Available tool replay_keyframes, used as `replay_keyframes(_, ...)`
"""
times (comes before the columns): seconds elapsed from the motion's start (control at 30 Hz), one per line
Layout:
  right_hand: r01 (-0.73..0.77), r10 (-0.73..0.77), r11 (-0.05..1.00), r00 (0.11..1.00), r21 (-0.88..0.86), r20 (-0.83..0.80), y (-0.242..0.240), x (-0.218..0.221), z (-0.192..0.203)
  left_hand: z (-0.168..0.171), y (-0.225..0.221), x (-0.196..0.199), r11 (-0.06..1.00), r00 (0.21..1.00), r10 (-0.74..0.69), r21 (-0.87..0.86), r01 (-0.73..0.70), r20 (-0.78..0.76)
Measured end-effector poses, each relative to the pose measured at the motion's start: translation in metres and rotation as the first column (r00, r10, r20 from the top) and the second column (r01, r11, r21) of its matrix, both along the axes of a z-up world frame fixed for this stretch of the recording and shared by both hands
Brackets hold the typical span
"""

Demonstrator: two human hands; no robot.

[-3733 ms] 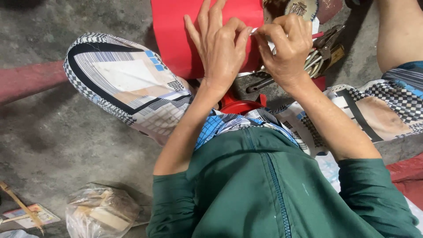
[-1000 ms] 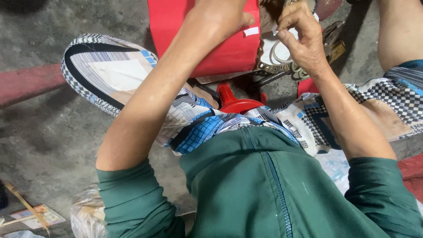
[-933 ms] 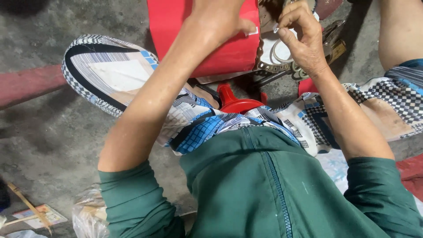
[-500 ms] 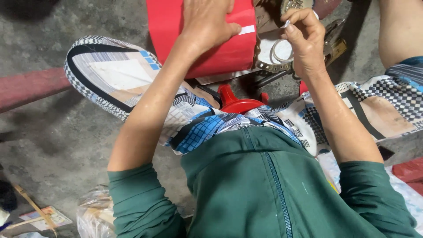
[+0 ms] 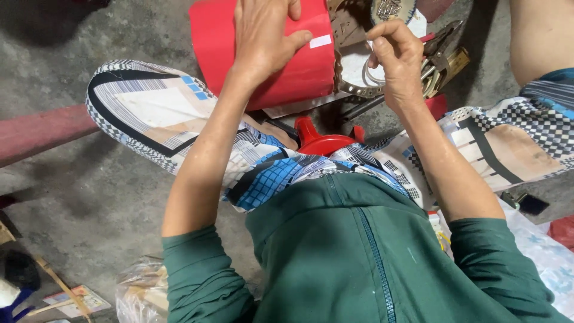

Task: A person is seen hammering small tacks into the wooden frame of a drum to secure a red decorative covering.

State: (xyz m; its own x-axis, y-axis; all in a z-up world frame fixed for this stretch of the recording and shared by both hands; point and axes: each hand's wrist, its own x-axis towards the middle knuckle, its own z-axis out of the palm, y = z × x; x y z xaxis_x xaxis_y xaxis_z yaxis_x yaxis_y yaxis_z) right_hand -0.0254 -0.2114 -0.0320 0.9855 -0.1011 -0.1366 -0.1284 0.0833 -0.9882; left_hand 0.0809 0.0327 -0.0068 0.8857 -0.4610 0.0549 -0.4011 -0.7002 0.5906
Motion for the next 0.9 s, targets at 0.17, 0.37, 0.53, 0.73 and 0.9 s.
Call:
replay_keyframes(0.17, -0.066, 0.120, 0.950, 0.979, -0.305, 0.164, 0.024, 0.016, 0.028, 0.009, 0.012, -0.002, 0.974, 0.998, 0.006, -0.224, -0.019, -0.058)
replay_keyframes(0.37, 0.294, 0.599, 0.275, 0.692, -0.915, 0.402, 0.038, 0.046, 0.057, 0.016, 0.009, -0.010, 0.955, 0.997, 0.079, -0.286, -0.081, -0.019)
replay_keyframes(0.53, 0.450, 0.683, 0.106, 0.615, -0.887, 0.394, 0.049, 0.058, 0.057, 0.015, 0.006, -0.011, 0.947, 0.994, 0.107, -0.305, -0.102, -0.003)
replay_keyframes(0.73, 0.421, 0.555, 0.171, 0.706, -0.891, 0.440, 0.060, 0.050, 0.042, 0.010, 0.006, -0.013, 0.952, 0.993, 0.117, -0.286, -0.106, 0.022)
replay_keyframes(0.9, 0.160, 0.400, 0.556, 0.809, -0.816, 0.431, 0.059, 0.034, 0.046, 0.007, 0.005, -0.012, 0.945, 0.990, 0.141, -0.301, -0.126, 0.027)
